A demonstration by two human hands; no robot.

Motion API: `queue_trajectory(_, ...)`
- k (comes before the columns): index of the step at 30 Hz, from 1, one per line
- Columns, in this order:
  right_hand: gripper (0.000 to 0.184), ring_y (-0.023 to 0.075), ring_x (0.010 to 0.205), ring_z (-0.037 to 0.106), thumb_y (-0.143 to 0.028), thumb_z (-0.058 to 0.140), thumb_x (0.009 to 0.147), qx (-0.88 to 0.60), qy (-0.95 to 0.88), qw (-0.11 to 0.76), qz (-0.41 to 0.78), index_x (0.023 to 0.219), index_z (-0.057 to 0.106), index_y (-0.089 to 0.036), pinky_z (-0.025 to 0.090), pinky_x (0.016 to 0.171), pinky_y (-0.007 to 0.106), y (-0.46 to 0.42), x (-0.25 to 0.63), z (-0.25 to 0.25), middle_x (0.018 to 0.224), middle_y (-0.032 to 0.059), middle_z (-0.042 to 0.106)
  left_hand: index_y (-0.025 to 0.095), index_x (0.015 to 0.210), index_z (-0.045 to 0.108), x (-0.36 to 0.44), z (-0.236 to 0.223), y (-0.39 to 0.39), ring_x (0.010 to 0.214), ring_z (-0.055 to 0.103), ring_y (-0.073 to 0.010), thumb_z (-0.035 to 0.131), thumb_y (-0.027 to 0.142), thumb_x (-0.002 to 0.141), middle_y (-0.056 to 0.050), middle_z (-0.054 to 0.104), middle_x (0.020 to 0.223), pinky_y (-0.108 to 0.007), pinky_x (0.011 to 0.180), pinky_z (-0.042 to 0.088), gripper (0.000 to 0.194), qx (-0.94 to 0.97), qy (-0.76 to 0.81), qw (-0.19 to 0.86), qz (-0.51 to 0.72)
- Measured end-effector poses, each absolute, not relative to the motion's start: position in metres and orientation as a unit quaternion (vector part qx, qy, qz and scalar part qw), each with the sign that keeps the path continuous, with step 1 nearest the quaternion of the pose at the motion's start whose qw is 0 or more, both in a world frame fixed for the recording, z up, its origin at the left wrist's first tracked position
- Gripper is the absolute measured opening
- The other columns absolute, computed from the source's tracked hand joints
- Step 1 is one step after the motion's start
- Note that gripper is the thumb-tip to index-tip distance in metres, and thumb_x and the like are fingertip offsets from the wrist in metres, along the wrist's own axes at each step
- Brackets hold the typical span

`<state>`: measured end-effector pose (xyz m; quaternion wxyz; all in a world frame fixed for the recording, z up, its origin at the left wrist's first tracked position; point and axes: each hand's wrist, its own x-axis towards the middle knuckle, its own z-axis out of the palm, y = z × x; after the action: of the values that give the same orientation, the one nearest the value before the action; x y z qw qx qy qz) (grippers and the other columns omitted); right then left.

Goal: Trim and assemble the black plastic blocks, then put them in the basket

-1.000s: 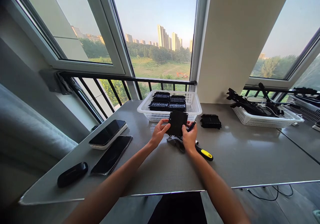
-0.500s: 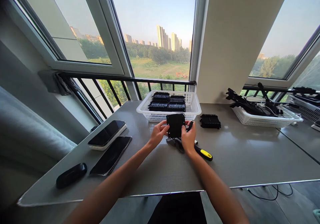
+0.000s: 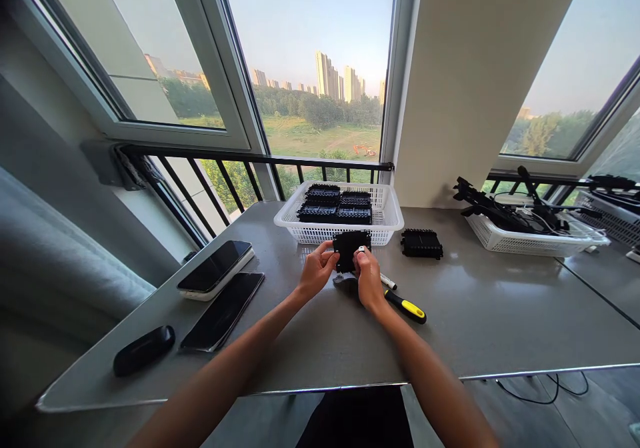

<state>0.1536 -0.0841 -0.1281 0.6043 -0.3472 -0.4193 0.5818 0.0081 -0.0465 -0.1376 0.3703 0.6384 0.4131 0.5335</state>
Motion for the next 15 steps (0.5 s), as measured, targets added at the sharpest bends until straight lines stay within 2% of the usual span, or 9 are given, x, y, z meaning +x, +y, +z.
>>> queue_trajectory(2,0.03,0.0112,0.056,0.031,-0.048,0.05,0.079,-0.352,-0.418,0.599,0.586,0.068,0.043,-0.021,0.025,0.047,0.022,-0.0821,0.1515,-0.1253,0.062,-0.0032,0.038,0.017,0.105,0.063,0.0085,-0.1374,-0.0474,0.05,0.051,-0.0122,0.062,0.042,0.08,0.004,0.059,0.053,-0.022,0.051,0.039,0.036,0.648,0.413,0.359,0.53)
queue_trajectory(8,0.029,0.0101,0.052,0.027,-0.048,0.049,0.072,-0.306,-0.38,0.503,0.713,0.064,0.041,-0.021,0.023,0.044,0.021,-0.0784,0.1529,-0.122,0.057,-0.0044,0.033,0.017,0.108,0.061,0.0103,-0.1371,-0.0509,0.056,0.056,-0.0124,0.058,0.036,0.084,0.002,0.065,0.062,-0.02,0.055,0.04,0.031,0.668,0.403,0.335,0.529)
queue_trajectory(15,0.03,0.0098,0.049,0.026,-0.048,0.049,0.07,-0.305,-0.349,0.488,0.739,0.061,0.038,-0.021,0.021,0.042,0.021,-0.0795,0.1568,-0.1195,0.055,-0.0039,0.032,0.018,0.113,0.056,0.0109,-0.1386,-0.0566,0.065,0.067,-0.0136,0.049,0.028,0.089,0.001,0.071,0.072,-0.021,0.064,0.046,0.026,0.738,0.401,0.234,0.49)
